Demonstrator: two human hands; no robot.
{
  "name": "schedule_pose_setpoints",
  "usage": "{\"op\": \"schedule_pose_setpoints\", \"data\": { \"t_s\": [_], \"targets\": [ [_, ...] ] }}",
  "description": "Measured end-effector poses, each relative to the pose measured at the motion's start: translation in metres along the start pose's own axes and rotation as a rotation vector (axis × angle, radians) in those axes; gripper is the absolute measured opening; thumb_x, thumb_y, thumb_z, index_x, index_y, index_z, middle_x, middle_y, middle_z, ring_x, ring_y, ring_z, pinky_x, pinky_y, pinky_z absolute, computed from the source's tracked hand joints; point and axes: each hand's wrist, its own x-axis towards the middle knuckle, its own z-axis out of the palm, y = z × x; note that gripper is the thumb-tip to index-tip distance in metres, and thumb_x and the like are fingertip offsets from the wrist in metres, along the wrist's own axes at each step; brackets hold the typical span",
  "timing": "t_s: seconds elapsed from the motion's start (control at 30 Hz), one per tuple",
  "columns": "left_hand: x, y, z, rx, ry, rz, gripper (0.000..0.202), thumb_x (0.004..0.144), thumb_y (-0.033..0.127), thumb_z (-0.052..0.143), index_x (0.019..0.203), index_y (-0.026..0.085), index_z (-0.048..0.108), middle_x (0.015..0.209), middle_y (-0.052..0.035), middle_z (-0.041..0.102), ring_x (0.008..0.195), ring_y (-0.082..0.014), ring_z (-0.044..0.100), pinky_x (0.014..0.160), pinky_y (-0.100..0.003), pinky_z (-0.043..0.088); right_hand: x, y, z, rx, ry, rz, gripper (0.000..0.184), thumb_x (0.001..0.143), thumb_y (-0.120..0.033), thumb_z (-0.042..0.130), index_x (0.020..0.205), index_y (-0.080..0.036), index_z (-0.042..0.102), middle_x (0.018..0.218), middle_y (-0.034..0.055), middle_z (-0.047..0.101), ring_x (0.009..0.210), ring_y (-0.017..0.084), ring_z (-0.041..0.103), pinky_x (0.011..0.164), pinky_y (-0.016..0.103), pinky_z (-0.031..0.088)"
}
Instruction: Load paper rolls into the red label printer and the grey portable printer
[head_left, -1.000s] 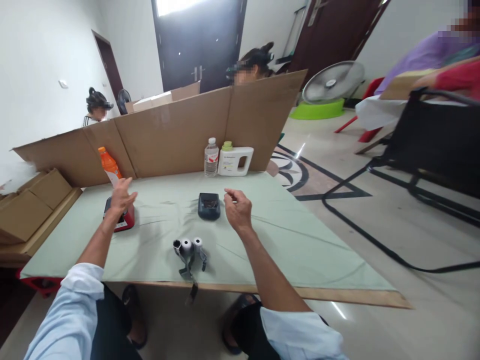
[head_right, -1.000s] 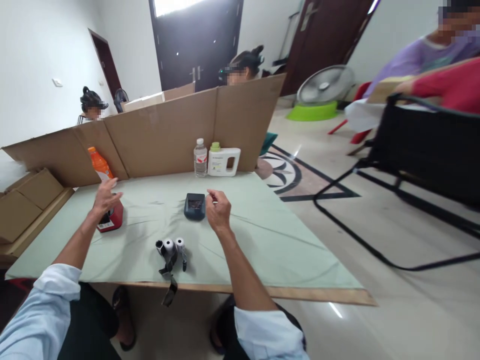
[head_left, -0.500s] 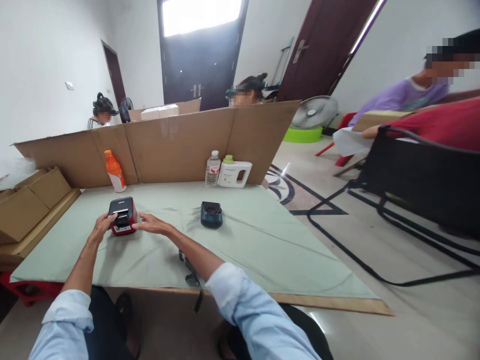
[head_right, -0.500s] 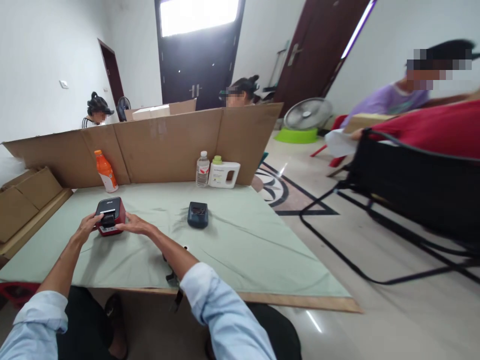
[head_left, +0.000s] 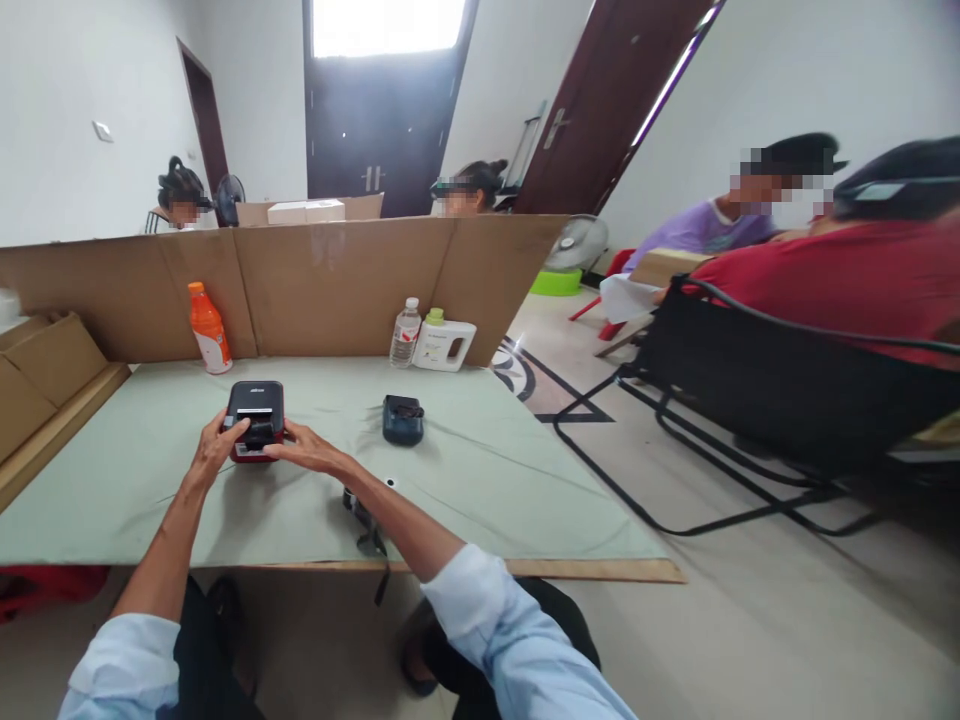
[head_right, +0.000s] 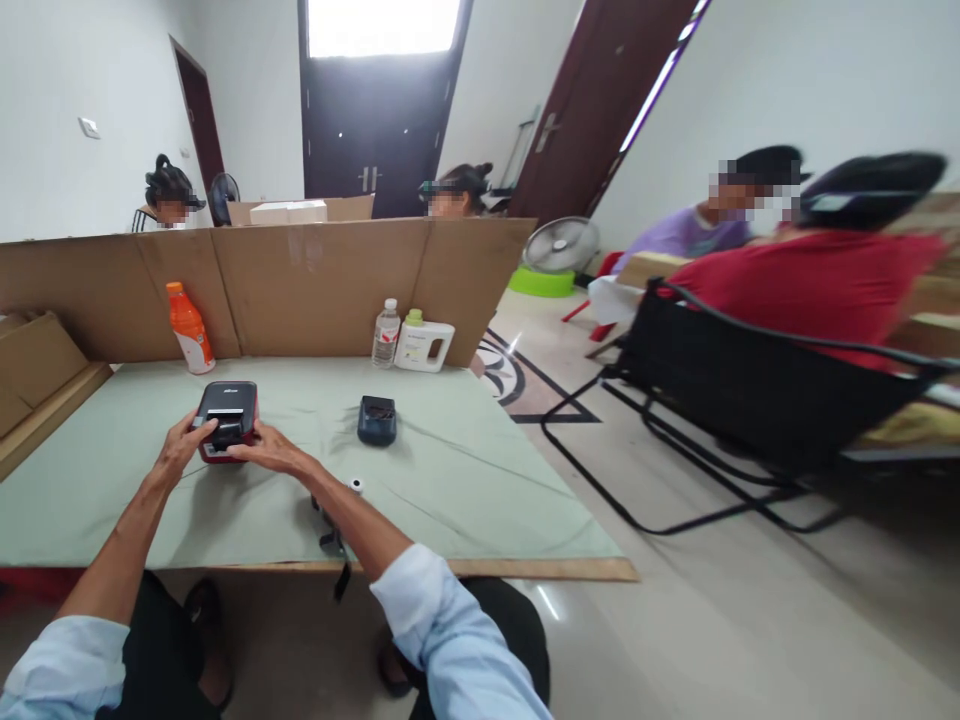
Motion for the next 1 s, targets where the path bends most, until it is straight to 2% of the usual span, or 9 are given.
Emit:
{"op": "schedule_pose_setpoints", "data": {
  "t_s": [0.1,0.23,0.37,0.47,0.57,0.67,0.73,0.87,1.0],
  "targets": [
    [-0.012,0.003,0.04,-0.056,-0.107,0.019,0.078,0.068,0.06,0.084,0.127,0.013,0.07,0.115,-0.0136,0.078,0.108,-0.0354,0.072,0.094,-0.042,0.058,-0.04,-0.005,-0.033,-0.036,0.048,-0.009,0.064,0.083,-0.054,0.076,0.137,-0.019,0.064,0.13,0.0091,0.071,0.123,0.03,0.063,0.111,0.045,0.048],
    [-0.02,0.001,0.088,-0.111,-0.246,0.028,0.076,0.07,0.057,0.084,0.131,0.014,0.068,0.119,-0.0127,0.077,0.112,-0.0336,0.07,0.096,-0.042,0.058,-0.08,-0.01,-0.072,-0.081,0.1,0.059,0.059,0.085,-0.054,0.073,0.131,-0.018,0.067,0.121,0.0079,0.075,0.115,0.03,0.068,0.104,0.046,0.052],
    [-0.021,-0.002,0.114,-0.106,-0.307,0.024,0.078,0.07,0.051,0.085,0.136,0.014,0.065,0.122,-0.0129,0.075,0.115,-0.0337,0.069,0.102,-0.044,0.055,-0.1,-0.01,-0.092,-0.101,0.118,0.065,0.056,0.086,-0.056,0.071,0.126,-0.016,0.07,0.116,0.0078,0.076,0.112,0.029,0.069,0.104,0.046,0.052],
    [-0.02,-0.003,0.117,-0.085,-0.352,0.033,0.08,0.07,0.05,0.085,0.139,0.015,0.064,0.125,-0.0123,0.075,0.119,-0.0341,0.068,0.106,-0.045,0.052,-0.105,-0.005,-0.096,-0.068,0.119,0.048,0.058,0.087,-0.055,0.071,0.13,-0.016,0.068,0.122,0.0091,0.075,0.116,0.03,0.068,0.106,0.047,0.051],
    [-0.019,-0.002,0.11,-0.072,-0.402,0.02,0.083,0.069,0.049,0.087,0.141,0.017,0.063,0.131,-0.0123,0.073,0.124,-0.0352,0.065,0.109,-0.046,0.05,-0.107,0.002,-0.097,-0.047,0.139,0.019,0.061,0.087,-0.054,0.071,0.135,-0.017,0.066,0.129,0.0095,0.073,0.12,0.031,0.067,0.108,0.048,0.05],
    [-0.014,0.0,0.102,-0.067,-0.433,0.007,0.08,0.071,0.049,0.085,0.141,0.019,0.064,0.142,-0.0128,0.067,0.132,-0.0376,0.06,0.111,-0.048,0.048,-0.107,0.006,-0.098,-0.056,0.166,0.007,0.062,0.088,-0.053,0.071,0.139,-0.019,0.065,0.129,0.0093,0.073,0.117,0.031,0.068,0.104,0.048,0.054],
    [-0.007,0.0,0.099,-0.063,-0.432,-0.002,0.079,0.069,0.047,0.085,0.14,0.019,0.066,0.148,-0.0137,0.062,0.139,-0.0395,0.054,0.114,-0.048,0.045,-0.107,0.006,-0.097,-0.072,0.17,0.005,0.064,0.088,-0.051,0.07,0.142,-0.019,0.062,0.127,0.0089,0.073,0.113,0.03,0.069,0.1,0.046,0.055],
    [0.006,-0.007,0.098,-0.043,-0.357,-0.025,0.087,0.054,0.034,0.087,0.136,0.012,0.069,0.15,-0.017,0.06,0.145,-0.0418,0.047,0.123,-0.05,0.034,-0.104,0.006,-0.094,-0.109,0.176,-0.009,0.063,0.089,-0.048,0.069,0.144,-0.017,0.06,0.125,0.0088,0.073,0.11,0.029,0.069,0.099,0.045,0.055],
    [0.01,-0.008,0.094,-0.08,-0.384,-0.008,0.081,0.056,0.026,0.078,0.136,0.016,0.07,0.147,-0.0124,0.064,0.144,-0.0396,0.049,0.122,-0.051,0.036,-0.103,0.01,-0.093,-0.101,0.206,-0.005,0.068,0.088,-0.047,0.07,0.148,-0.018,0.056,0.134,0.0104,0.07,0.118,0.03,0.066,0.105,0.049,0.052]
  ]
}}
